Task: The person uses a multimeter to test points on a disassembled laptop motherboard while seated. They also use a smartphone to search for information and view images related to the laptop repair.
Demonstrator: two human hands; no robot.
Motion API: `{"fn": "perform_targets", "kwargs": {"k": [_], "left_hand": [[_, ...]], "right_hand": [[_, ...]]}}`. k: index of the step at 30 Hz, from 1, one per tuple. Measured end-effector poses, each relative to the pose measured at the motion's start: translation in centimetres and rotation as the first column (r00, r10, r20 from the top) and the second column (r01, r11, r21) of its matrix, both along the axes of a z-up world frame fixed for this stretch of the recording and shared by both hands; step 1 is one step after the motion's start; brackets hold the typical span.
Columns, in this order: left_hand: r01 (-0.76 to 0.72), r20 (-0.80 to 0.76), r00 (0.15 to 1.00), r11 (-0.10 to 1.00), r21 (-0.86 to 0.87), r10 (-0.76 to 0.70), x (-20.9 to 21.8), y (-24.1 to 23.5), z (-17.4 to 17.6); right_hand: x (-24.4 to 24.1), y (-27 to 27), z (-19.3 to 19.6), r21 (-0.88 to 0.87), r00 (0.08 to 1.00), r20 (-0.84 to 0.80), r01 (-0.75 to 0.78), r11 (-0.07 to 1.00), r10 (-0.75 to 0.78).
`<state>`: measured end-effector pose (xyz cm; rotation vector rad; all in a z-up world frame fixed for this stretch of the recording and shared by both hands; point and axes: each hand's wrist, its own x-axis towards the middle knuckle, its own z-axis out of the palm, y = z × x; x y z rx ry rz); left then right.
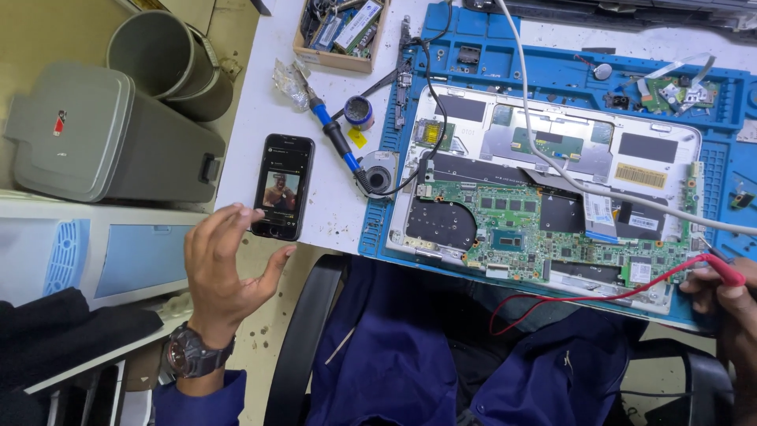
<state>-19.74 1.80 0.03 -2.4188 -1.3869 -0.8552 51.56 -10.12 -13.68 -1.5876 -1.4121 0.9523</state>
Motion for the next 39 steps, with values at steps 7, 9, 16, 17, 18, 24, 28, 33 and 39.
{"fn": "perform_targets", "kwargs": {"k": [7,9,16,17,18,24,28,33,39], "left_hand": [[-0.073,0.002,0.997,0.997,-0.038,0.073,1.4,0.9,0.7],[-0.119,0.031,0.992,0.992,-0.032,0.120,1.9,1.2,0.5],[-0.165,0.103,0.980,0.985,-0.047,0.169,4.2,2.8,0.8],[-0.133,0.082,0.987,0.989,-0.064,0.138,4.3,2.9,0.7],[-0.104,0.063,0.992,0.991,-0.080,0.109,4.5,3.0,0.6],[-0.178,-0.074,0.983,0.972,-0.152,0.169,3.1,3.1,0.6],[-0.257,-0.075,0.965,0.959,-0.117,0.249,2.1,2.8,2.2],[-0.093,0.022,0.995,0.961,-0.261,0.102,3.2,2.7,2.8],[-0.030,0.013,0.999,0.956,-0.292,0.035,3.6,2.9,1.7]], "right_hand": [[1.8,-1.0,-1.5,-0.054,1.000,-0.016,-0.015,0.998,0.015],[0.8,-1.3,-1.5,-0.060,0.994,-0.078,0.076,0.995,-0.080],[6.4,-2.7,-6.5,-0.165,0.991,-0.088,0.088,0.982,-0.103],[8.4,-3.2,-8.2,-0.193,0.990,-0.107,0.072,0.978,-0.094],[10.4,-3.4,-10.0,-0.219,0.989,-0.125,0.053,0.974,-0.082],[9.2,-3.3,-7.9,-0.181,0.986,-0.145,0.051,0.982,-0.078],[7.3,-3.8,-7.1,-0.197,0.979,-0.127,0.130,0.972,-0.157],[-1.8,-1.2,1.8,-0.058,0.996,-0.035,0.085,0.995,-0.087],[-9.1,1.9,10.3,0.048,0.995,0.059,0.079,0.996,-0.081]]}}
